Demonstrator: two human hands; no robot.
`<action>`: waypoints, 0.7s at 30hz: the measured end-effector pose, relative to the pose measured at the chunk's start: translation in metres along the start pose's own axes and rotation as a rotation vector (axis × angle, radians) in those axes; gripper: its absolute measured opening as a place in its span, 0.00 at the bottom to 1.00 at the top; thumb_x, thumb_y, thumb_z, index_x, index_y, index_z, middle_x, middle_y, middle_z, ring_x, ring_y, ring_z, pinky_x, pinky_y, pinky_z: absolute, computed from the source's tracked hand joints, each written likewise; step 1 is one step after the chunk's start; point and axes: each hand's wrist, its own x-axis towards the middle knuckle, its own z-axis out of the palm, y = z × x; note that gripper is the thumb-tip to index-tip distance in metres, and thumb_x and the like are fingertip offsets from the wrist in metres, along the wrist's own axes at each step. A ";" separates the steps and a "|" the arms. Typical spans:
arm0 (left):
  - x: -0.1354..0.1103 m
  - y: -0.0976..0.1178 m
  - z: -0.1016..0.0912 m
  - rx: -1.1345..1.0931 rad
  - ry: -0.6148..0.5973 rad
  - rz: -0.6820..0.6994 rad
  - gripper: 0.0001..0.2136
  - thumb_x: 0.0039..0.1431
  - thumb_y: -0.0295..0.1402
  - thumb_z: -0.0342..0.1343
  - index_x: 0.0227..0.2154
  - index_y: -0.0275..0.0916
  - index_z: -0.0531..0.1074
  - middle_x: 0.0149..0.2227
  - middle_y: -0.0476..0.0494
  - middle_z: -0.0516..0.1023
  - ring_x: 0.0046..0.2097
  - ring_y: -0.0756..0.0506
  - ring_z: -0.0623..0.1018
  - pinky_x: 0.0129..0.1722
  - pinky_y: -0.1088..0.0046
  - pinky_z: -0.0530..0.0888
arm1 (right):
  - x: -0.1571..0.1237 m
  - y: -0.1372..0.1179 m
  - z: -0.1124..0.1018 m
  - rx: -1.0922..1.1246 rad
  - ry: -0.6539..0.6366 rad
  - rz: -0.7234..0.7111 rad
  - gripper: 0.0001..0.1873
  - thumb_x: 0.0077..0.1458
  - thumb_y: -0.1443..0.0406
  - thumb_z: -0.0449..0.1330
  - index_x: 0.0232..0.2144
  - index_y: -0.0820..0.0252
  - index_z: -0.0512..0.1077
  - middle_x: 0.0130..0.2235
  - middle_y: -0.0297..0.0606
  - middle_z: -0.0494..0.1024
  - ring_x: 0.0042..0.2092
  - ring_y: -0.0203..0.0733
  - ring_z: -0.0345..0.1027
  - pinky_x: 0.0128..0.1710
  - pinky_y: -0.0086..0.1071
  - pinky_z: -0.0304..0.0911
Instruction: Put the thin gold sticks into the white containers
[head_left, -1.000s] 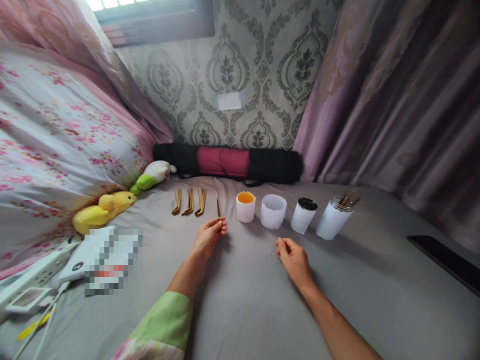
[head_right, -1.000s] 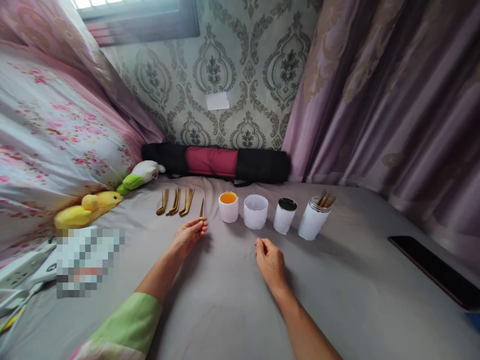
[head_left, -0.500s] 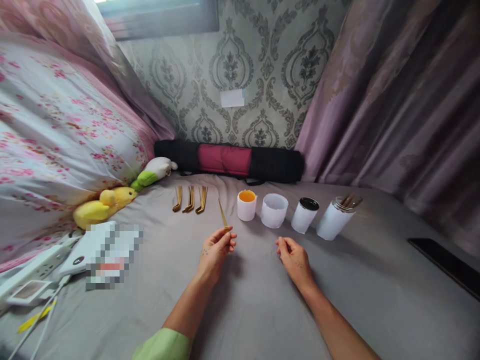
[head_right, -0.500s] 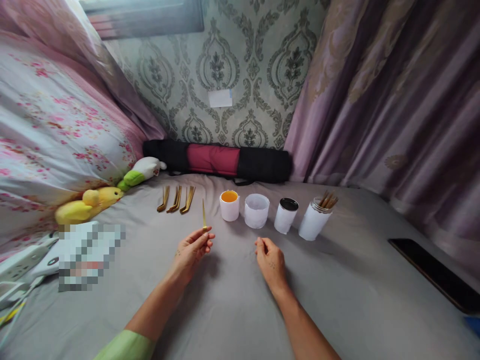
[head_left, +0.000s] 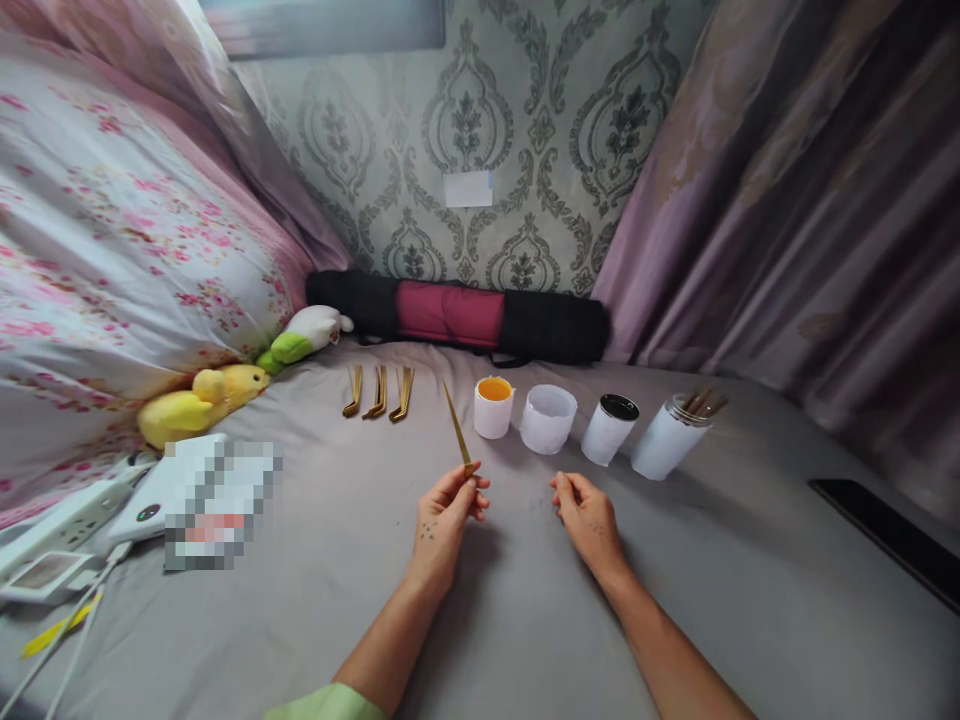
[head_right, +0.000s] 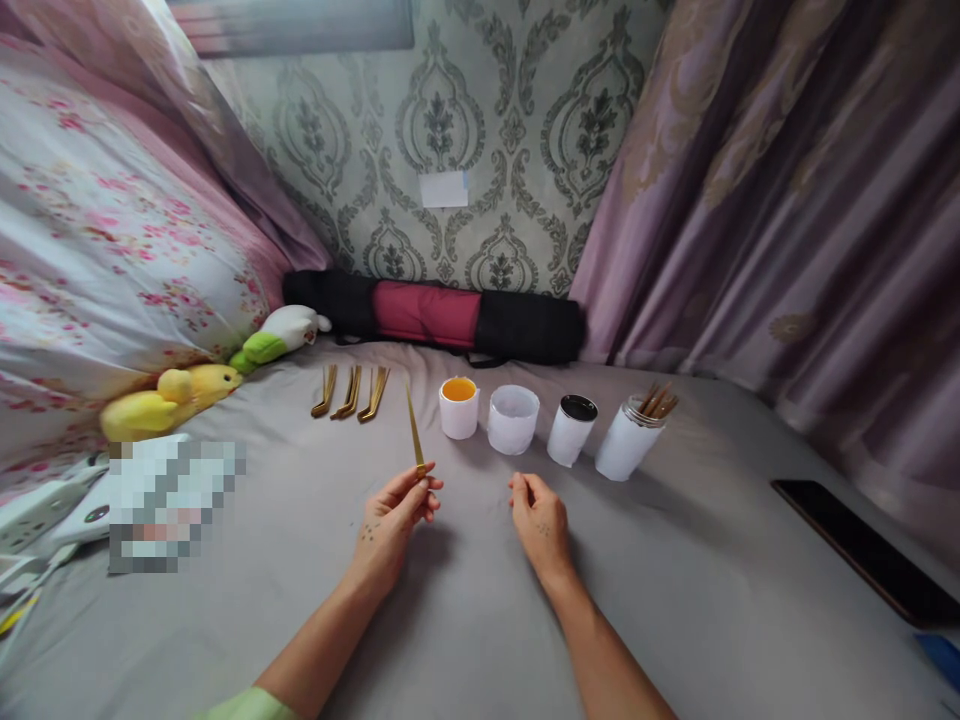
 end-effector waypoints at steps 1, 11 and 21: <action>0.000 0.000 0.001 0.010 0.002 -0.001 0.16 0.49 0.36 0.54 0.41 0.35 0.69 0.32 0.42 0.73 0.27 0.53 0.70 0.25 0.77 0.67 | 0.000 0.000 0.000 0.002 -0.002 0.003 0.23 0.50 0.50 0.46 0.27 0.62 0.70 0.21 0.38 0.72 0.23 0.37 0.64 0.24 0.27 0.57; 0.003 -0.002 0.006 0.185 -0.025 0.046 0.15 0.49 0.35 0.54 0.40 0.35 0.72 0.30 0.43 0.72 0.26 0.53 0.70 0.25 0.77 0.67 | 0.000 -0.002 0.000 0.020 -0.020 0.011 0.22 0.51 0.50 0.46 0.28 0.62 0.69 0.22 0.37 0.70 0.23 0.36 0.63 0.23 0.27 0.57; 0.001 -0.007 0.000 0.441 -0.117 0.228 0.14 0.54 0.34 0.48 0.41 0.40 0.72 0.32 0.43 0.71 0.28 0.52 0.69 0.25 0.78 0.67 | -0.001 0.000 0.001 0.035 -0.016 0.008 0.23 0.50 0.50 0.46 0.28 0.62 0.70 0.22 0.37 0.71 0.23 0.35 0.63 0.24 0.27 0.58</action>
